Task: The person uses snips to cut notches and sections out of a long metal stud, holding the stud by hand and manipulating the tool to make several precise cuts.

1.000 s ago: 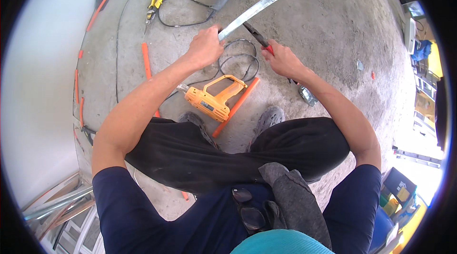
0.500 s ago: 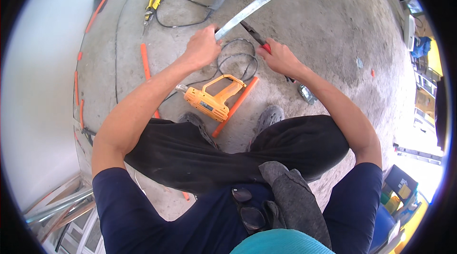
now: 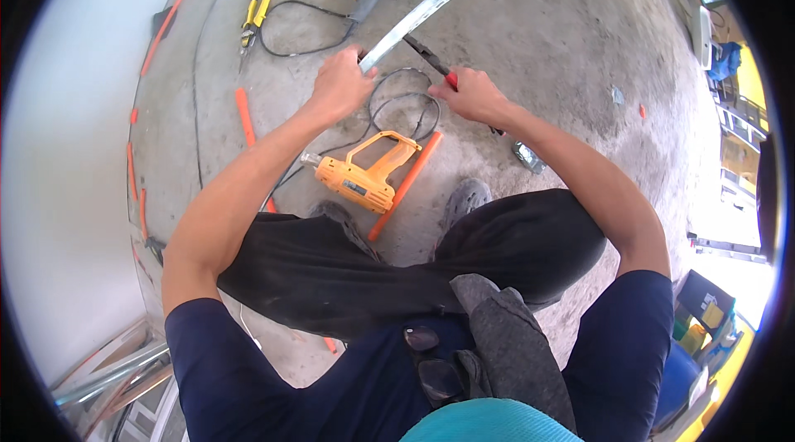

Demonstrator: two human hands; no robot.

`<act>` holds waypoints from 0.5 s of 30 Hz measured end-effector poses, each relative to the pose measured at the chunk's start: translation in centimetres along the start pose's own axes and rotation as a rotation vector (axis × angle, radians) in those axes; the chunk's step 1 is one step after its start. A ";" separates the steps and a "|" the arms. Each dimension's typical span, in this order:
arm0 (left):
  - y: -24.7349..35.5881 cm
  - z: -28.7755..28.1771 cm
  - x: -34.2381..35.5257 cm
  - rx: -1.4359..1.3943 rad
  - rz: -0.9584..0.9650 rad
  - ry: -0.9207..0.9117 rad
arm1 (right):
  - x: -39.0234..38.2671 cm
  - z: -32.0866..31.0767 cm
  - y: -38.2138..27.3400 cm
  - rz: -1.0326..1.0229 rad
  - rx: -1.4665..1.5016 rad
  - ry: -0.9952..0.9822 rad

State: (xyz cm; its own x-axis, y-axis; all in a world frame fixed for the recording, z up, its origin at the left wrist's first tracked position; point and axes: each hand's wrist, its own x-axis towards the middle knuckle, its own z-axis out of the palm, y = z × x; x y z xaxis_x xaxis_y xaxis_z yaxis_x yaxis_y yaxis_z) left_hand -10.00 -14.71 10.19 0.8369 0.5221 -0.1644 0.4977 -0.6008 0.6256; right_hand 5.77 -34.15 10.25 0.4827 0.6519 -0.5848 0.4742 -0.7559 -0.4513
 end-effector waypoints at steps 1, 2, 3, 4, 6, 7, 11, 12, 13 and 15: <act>0.0 0.0 0.0 0.020 -0.011 0.018 | 0.0 0.4 0.1 -0.040 -0.006 0.106; -0.1 0.1 0.0 0.006 0.001 0.015 | 0.1 0.9 0.3 -0.079 -0.007 0.206; 0.0 0.1 0.1 0.009 -0.014 -0.011 | 0.1 1.2 0.5 -0.080 -0.012 0.208; 0.0 0.1 0.1 0.024 -0.033 -0.026 | 0.0 1.4 0.7 -0.117 0.007 0.198; 0.2 0.2 0.1 0.024 -0.024 -0.044 | -0.1 1.9 1.0 -0.151 0.025 0.187; 0.3 0.2 0.1 0.048 -0.024 -0.034 | -0.3 2.3 0.9 -0.149 0.032 0.169; 0.5 0.0 -0.1 0.023 -0.017 -0.040 | -0.3 2.9 0.5 -0.137 0.046 0.147; 0.5 0.0 -0.1 0.027 -0.014 -0.045 | -0.3 2.9 0.4 -0.124 0.037 0.142; 0.4 -0.1 -0.1 0.044 -0.015 -0.036 | -0.3 2.7 0.4 -0.131 0.044 0.161; 0.3 -0.1 -0.2 0.023 -0.008 -0.038 | -0.3 2.4 0.1 -0.139 0.050 0.179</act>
State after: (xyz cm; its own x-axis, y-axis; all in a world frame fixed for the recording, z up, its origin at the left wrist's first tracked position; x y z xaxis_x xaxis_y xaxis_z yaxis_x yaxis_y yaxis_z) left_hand -9.99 -14.94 10.47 0.8409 0.5035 -0.1986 0.5090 -0.6109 0.6064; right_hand 3.88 -34.62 8.73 0.5402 0.7470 -0.3875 0.5105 -0.6569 -0.5548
